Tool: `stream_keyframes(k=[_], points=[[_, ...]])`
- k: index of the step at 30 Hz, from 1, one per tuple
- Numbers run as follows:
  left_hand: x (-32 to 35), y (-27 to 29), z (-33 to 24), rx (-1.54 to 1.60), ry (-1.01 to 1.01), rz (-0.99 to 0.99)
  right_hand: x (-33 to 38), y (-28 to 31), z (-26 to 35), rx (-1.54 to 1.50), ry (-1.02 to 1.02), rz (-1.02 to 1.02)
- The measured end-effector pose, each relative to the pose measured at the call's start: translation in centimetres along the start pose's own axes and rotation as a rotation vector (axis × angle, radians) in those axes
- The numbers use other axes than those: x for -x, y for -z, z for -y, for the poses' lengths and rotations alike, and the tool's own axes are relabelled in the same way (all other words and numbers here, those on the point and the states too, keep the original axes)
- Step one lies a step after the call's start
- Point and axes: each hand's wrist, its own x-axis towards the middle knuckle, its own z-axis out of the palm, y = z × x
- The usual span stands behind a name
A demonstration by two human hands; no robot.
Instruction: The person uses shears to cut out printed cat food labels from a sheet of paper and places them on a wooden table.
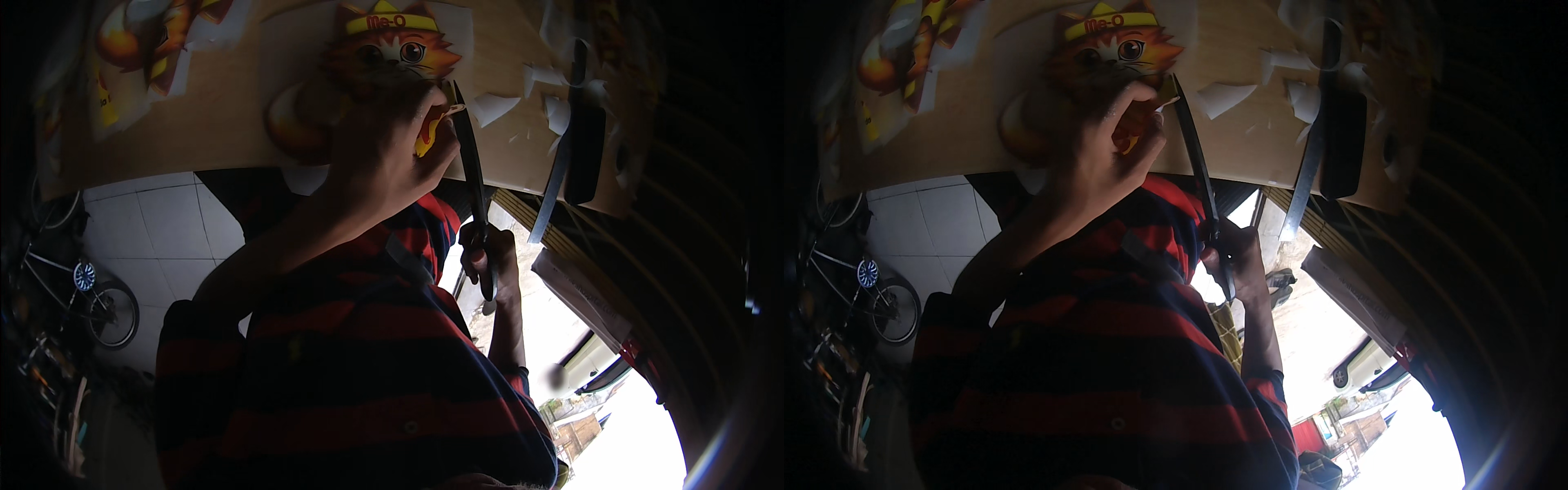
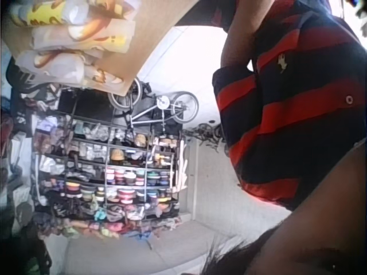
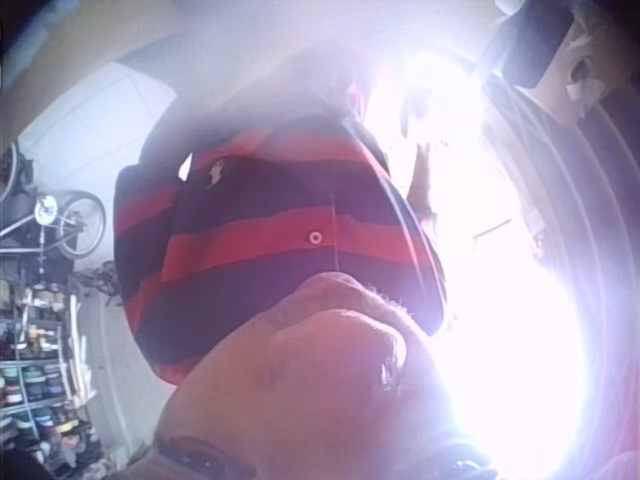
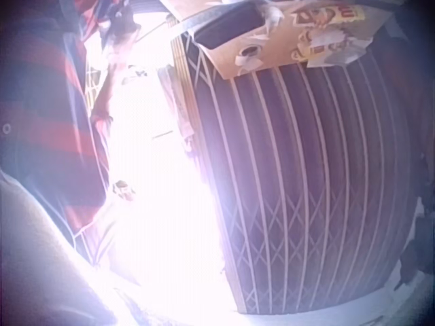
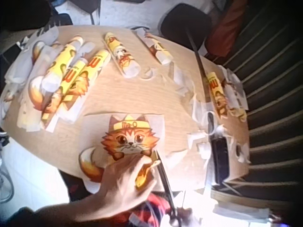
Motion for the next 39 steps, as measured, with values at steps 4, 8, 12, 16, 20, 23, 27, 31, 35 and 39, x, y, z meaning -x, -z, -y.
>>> stream_keyframes(k=[4,8,12,16,20,23,27,31,35,39], points=[[0.3,0.7,-0.4,-0.161,-0.167,0.07,0.1,-0.3,-0.3,-0.056,-0.001,-0.003],[1.4,0.5,0.7,-0.12,-0.23,0.104,-0.2,-0.2,0.4,0.171,0.032,-0.011],[1.8,0.4,1.1,-0.06,-0.229,0.067,-0.1,-0.6,0.2,0.186,0.052,-0.042],[1.8,0.6,0.9,-0.151,-0.263,0.082,-0.2,-1.9,0.6,0.085,0.041,-0.064],[1.9,0.5,1.2,-0.152,-0.271,0.077,-0.5,-2.0,0.8,0.115,0.055,-0.072],[2.1,0.5,1.2,-0.143,-0.249,0.085,-0.6,-2.0,1.0,0.127,0.049,-0.066],[2.1,0.4,1.2,-0.16,-0.248,0.095,-0.6,-2.1,0.8,0.164,0.032,-0.086],[2.3,0.3,1.6,-0.177,-0.277,0.089,-0.6,-2.1,0.7,0.179,-0.01,-0.099],[2.2,0.3,1.7,-0.177,-0.291,0.079,-0.6,-1.9,0.9,0.179,-0.005,-0.082],[2.2,0.3,1.6,-0.158,-0.273,0.092,-0.9,-2.0,0.8,0.106,0.016,-0.073]])
